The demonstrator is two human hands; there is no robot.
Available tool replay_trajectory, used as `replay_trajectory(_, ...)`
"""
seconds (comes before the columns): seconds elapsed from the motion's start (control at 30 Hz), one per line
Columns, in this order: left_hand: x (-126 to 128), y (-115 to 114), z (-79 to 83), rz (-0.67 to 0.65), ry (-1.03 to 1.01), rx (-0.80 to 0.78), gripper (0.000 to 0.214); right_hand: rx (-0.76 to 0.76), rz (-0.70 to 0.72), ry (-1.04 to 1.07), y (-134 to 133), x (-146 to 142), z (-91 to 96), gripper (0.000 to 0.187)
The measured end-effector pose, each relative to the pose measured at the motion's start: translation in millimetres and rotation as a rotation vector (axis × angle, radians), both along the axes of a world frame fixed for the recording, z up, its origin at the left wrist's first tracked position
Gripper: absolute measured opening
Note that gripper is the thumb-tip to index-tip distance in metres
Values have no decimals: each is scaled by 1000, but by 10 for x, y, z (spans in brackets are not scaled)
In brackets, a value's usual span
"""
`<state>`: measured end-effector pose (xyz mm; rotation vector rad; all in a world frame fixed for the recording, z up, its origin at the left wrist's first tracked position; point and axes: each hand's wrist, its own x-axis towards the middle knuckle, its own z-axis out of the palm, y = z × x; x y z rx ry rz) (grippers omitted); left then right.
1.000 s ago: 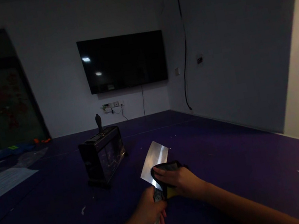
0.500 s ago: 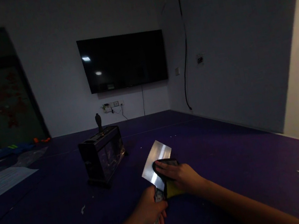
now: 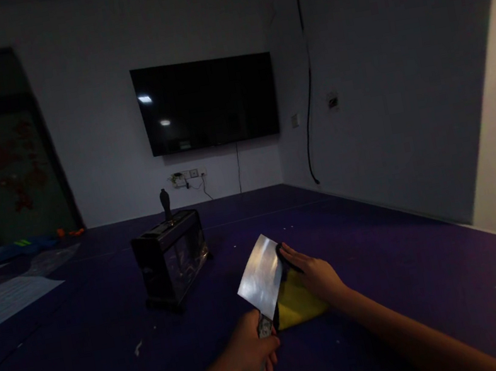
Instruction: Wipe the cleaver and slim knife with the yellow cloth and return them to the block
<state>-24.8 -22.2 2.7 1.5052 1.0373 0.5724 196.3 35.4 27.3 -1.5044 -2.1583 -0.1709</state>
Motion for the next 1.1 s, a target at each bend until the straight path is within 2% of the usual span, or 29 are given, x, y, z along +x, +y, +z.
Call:
replay_trajectory(0.17,2,12,-56,51,-50,-9,20,0,136,-84,-63,-82,-2,79)
replay_trajectory(0.43,44,68,-130,138,-145,-29,27,-20,570,-253,-347,-353,51,68)
replay_trajectory(0.57,39,60,-137,154,-158,-19,31,-2,643,-269,-408,-400,62,67)
replay_trajectory(0.77,12,41,-109,116,-180,-17,30,-15,599,-294,-345,-364,61,70)
replay_trajectory(0.97,1,47,-70,83,-136,-53,23,-16,321,-201,-168,-226,25,75)
replay_trajectory(1.1,-26,71,-63,14,-118,-76,27,21,149,-96,-78,-127,-1,84)
